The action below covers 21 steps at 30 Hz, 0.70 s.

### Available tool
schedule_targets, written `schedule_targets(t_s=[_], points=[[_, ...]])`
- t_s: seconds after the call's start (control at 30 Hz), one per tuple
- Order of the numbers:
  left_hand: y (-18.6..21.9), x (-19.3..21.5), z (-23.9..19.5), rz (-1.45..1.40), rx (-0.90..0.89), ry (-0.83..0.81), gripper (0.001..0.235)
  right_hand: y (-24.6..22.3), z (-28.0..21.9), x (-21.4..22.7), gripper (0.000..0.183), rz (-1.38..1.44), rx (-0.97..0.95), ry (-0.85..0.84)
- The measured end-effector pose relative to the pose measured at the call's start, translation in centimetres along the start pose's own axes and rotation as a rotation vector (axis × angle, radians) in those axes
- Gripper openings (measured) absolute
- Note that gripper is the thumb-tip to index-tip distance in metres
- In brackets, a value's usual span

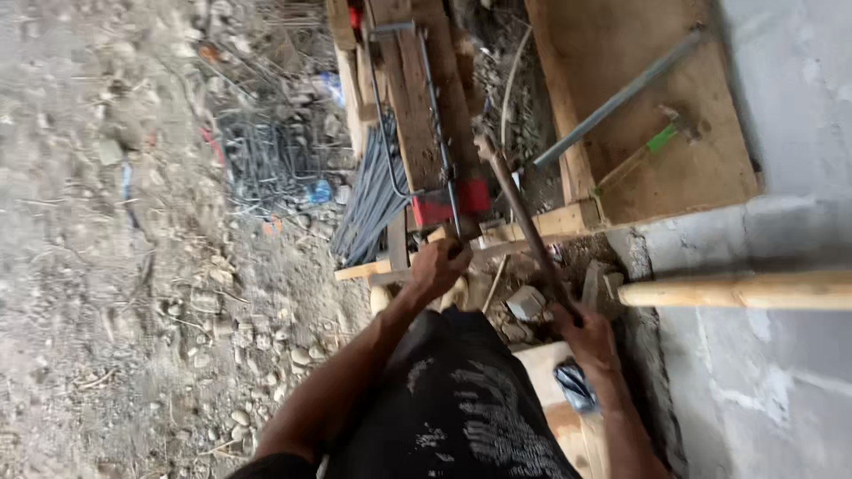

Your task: The person bends metal rods into U-shapes using a wooden jig and a hammer. They repeatedly position the rods, strike them to form the bend, and then place the finished pieces onto a pile on the ground.

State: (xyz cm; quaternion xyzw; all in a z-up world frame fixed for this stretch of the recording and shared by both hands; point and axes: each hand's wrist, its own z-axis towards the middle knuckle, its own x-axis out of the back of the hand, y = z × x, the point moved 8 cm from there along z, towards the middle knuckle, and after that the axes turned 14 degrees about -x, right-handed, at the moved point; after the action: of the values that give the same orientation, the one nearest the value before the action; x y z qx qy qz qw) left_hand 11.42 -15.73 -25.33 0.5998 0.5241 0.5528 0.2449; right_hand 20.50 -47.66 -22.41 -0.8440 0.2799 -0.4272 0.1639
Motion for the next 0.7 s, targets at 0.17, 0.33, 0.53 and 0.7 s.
schedule_targets(t_s=[0.17, 0.33, 0.53, 0.7], points=[[3.9, 2.1, -1.6, -0.001, -0.111, 0.125, 0.031, -3.4, 0.1, 5.5, 0.055, -0.179, 0.045, -0.023], [5.3, 1.8, -2.3, -0.035, -0.069, 0.173, 0.033, -3.6, 6.1, 8.2, 0.057, -0.382, 0.102, -0.119], [6.5, 1.9, -2.3, -0.059, -0.119, 0.24, 0.033, -9.9, 6.7, 9.7, 0.058, -0.556, 0.353, -0.19], [6.8, 2.4, -3.0, -0.071, -0.134, 0.265, 0.031, -13.3, 7.4, 10.9, 0.062, -0.551, 0.425, -0.234]])
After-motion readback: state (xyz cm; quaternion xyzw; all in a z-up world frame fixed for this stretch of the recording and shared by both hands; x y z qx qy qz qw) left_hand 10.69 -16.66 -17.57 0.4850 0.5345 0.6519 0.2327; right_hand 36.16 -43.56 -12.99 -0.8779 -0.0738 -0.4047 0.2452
